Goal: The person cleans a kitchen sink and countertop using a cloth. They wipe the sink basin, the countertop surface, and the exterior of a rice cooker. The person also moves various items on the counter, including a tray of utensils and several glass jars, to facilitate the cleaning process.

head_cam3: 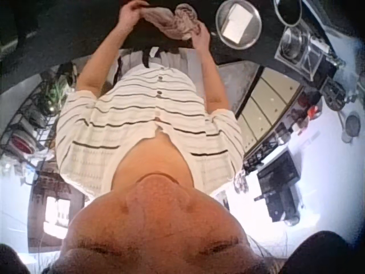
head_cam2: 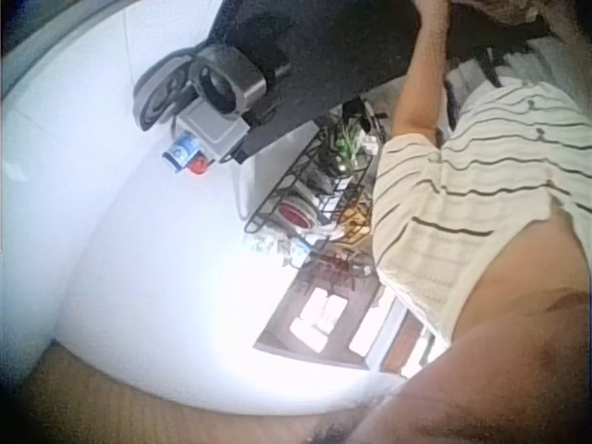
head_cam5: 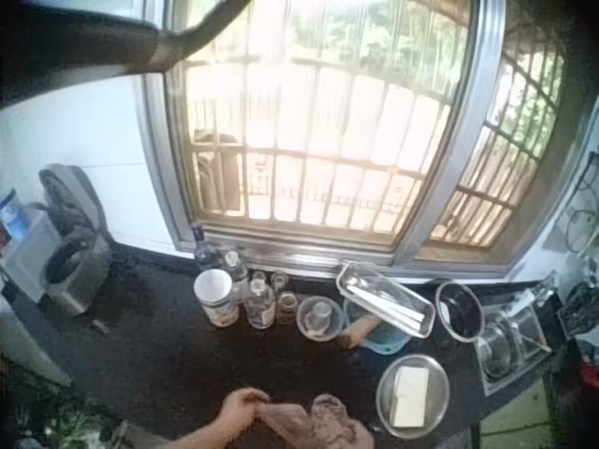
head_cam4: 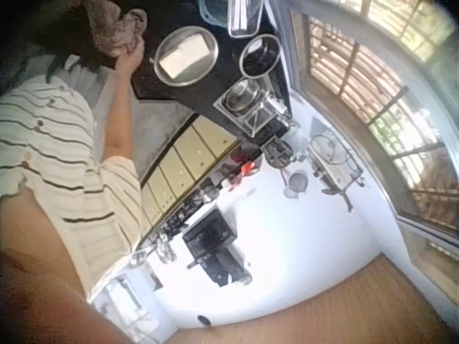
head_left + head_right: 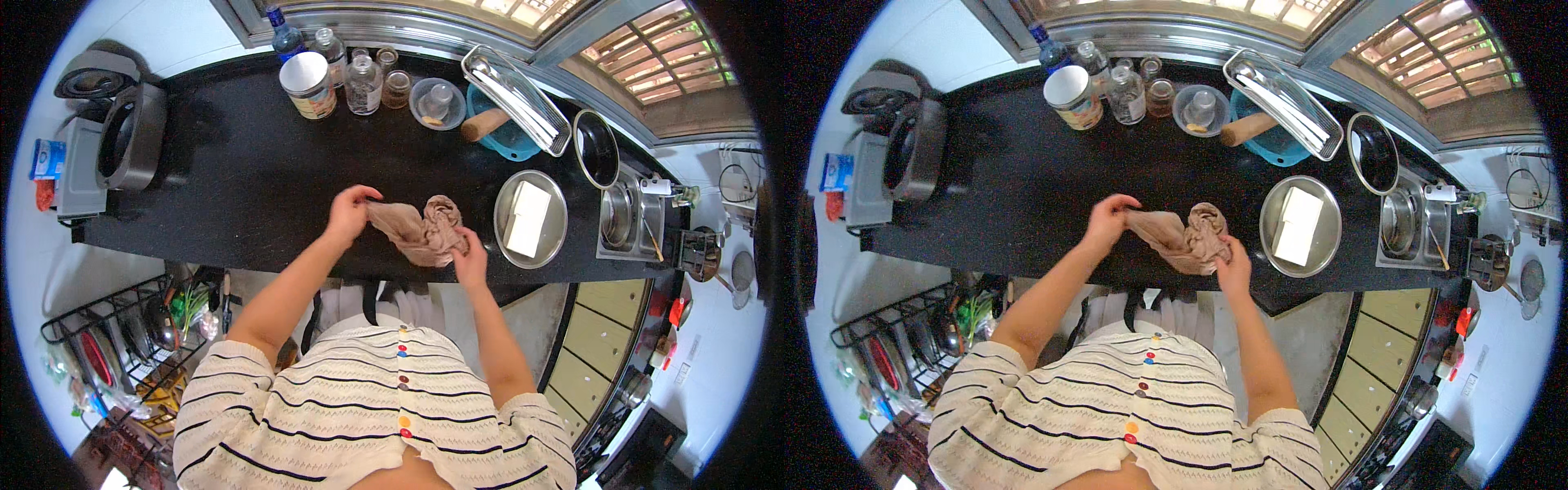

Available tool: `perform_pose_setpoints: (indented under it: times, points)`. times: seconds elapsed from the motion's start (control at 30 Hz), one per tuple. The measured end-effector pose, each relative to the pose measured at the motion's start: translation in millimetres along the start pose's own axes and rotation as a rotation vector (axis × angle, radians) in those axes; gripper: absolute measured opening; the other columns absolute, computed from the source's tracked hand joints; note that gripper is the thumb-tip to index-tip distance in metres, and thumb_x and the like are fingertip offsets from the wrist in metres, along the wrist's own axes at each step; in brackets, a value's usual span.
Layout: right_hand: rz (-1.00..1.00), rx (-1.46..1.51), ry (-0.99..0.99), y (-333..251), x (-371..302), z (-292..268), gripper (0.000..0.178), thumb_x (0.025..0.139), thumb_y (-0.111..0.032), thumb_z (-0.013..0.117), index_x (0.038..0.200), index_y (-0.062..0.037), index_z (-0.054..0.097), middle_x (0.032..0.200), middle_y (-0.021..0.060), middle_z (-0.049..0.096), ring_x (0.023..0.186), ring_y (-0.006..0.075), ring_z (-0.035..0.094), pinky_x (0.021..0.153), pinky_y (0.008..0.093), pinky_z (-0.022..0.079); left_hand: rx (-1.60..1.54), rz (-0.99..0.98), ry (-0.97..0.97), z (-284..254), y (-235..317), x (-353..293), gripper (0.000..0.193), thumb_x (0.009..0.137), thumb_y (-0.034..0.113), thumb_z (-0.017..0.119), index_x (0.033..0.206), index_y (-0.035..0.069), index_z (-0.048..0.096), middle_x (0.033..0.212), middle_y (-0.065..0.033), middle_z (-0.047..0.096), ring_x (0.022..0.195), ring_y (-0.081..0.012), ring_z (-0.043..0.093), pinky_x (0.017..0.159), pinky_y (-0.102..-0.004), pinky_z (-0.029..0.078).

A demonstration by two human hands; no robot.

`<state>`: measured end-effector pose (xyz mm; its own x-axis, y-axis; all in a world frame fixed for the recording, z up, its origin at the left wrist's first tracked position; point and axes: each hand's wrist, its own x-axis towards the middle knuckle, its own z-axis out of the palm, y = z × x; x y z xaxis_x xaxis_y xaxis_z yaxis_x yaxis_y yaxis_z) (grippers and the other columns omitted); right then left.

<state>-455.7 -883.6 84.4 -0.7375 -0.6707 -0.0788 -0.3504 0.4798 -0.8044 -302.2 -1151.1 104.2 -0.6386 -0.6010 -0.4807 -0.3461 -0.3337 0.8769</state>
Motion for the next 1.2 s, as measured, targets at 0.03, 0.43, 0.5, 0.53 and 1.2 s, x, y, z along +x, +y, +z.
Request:
perform_pose_setpoints:
  times: [0.03, 0.43, 0.5, 0.53, 1.2]
  points:
    - [-0.028, 0.007, 0.046, -12, 0, -4, 0.041, 0.08, 0.0, 0.067, 0.12, -0.0051, 0.057, 0.105, 0.0136, 0.062, 0.099, 0.0305, 0.063, 0.086, 0.0372, 0.049, 0.036, 0.022, 0.06, -29, 0, 2, 0.031, 0.081, -0.01, 0.048, 0.097, 0.006, 0.07, 0.085, -0.0054, 0.057, 0.083, -0.0161, 0.055, 0.071, -0.0301, 0.048]
    - [0.463, -0.378, 0.031, -30, 7, 84, 0.091, 0.092, -0.059, 0.054, 0.152, -0.0002, 0.02, 0.158, 0.0281, 0.009, 0.146, 0.0473, 0.008, 0.113, 0.0629, 0.015, 1.001, 0.38, 0.57, -78, -77, 14, 0.087, 0.088, 0.049, 0.062, 0.142, -0.013, 0.033, 0.145, -0.0442, 0.023, 0.138, -0.056, 0.02, 0.115, -0.0573, 0.016]
    - [0.448, -0.512, 0.222, -14, 20, 111, 0.092, 0.091, -0.061, 0.054, 0.154, -0.0037, 0.02, 0.159, 0.0263, 0.009, 0.146, 0.049, 0.002, 0.11, 0.07, 0.005, 1.058, 0.007, 0.357, -21, -50, 16, 0.104, 0.087, 0.063, 0.057, 0.145, -0.017, 0.024, 0.148, -0.0486, 0.004, 0.141, -0.0599, 0.0, 0.116, -0.0605, 0.003]
    - [0.425, -0.572, 0.273, -20, 28, 122, 0.091, 0.09, -0.062, 0.055, 0.154, -0.0065, 0.022, 0.159, 0.0257, 0.009, 0.146, 0.0505, 0.0, 0.109, 0.0719, 0.003, 1.017, 0.01, 0.39, -13, -53, 24, 0.104, 0.086, 0.064, 0.058, 0.146, -0.015, 0.024, 0.151, -0.0442, 0.005, 0.142, -0.0596, -0.004, 0.115, -0.0627, 0.002]
    - [-0.14, -0.541, 0.128, -158, 84, 291, 0.056, 0.069, -0.03, 0.074, 0.118, -0.0067, 0.058, 0.146, 0.0224, 0.032, 0.142, 0.0473, 0.018, 0.111, 0.0671, 0.012, 1.294, 0.457, 0.516, -305, -52, 42, 0.066, 0.079, 0.017, 0.068, 0.141, 0.013, 0.047, 0.148, -0.0106, 0.04, 0.138, -0.038, 0.034, 0.115, -0.0597, 0.022]
